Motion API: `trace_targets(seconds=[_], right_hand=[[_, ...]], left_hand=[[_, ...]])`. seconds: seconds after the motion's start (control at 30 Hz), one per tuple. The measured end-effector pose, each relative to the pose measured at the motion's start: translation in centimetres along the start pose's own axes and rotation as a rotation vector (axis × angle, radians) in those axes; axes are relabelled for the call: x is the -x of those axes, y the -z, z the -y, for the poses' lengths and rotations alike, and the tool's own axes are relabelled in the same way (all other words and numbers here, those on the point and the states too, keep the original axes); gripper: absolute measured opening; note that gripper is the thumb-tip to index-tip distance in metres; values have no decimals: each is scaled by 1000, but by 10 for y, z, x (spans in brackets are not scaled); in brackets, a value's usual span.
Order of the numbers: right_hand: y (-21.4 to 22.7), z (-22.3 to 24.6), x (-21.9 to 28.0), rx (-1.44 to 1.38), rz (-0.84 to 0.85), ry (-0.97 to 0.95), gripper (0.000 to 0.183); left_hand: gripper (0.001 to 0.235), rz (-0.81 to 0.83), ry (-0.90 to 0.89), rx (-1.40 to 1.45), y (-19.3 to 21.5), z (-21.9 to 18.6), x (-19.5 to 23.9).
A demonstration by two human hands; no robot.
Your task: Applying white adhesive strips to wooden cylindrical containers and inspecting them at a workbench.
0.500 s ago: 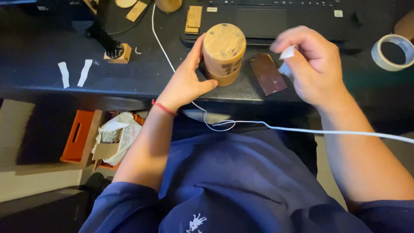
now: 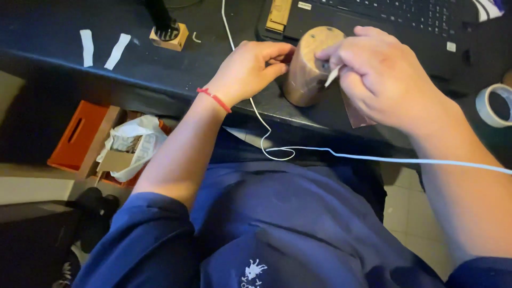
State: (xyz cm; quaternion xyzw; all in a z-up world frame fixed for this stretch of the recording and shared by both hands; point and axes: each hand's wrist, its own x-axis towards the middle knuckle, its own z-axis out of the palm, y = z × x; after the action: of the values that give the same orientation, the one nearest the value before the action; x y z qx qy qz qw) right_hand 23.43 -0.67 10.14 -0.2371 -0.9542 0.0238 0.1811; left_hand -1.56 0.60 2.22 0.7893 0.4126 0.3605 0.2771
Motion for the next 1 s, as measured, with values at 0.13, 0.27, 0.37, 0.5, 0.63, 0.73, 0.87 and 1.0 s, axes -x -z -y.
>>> trace_targets(seconds=[0.13, 0.27, 0.37, 0.5, 0.63, 0.73, 0.87, 1.0], right_hand=[[1, 2, 0, -25, 51, -92, 19], [0, 2, 0, -19, 47, -85, 18], [0, 1, 2, -35, 62, -86, 17], [1, 2, 2, -40, 66, -95, 14], [-1, 0, 4, -43, 55, -84, 15], [-3, -4, 6, -56, 41, -77, 13], [-4, -5, 8, -81, 15, -66, 14], [-5, -6, 9, -89, 3, -77, 13]], left_hand=[[27, 9, -124, -128, 3, 4, -1], [28, 3, -69, -87, 0, 13, 1], [22, -39, -96, -82, -3, 13, 2], [19, -71, -77, -146, -5, 14, 1], [20, -136, -104, -173, -11, 19, 1], [19, -172, -129, -207, -15, 20, 2], [15, -201, -189, -258, -20, 20, 2], [21, -209, -187, -187, -17, 16, 4]])
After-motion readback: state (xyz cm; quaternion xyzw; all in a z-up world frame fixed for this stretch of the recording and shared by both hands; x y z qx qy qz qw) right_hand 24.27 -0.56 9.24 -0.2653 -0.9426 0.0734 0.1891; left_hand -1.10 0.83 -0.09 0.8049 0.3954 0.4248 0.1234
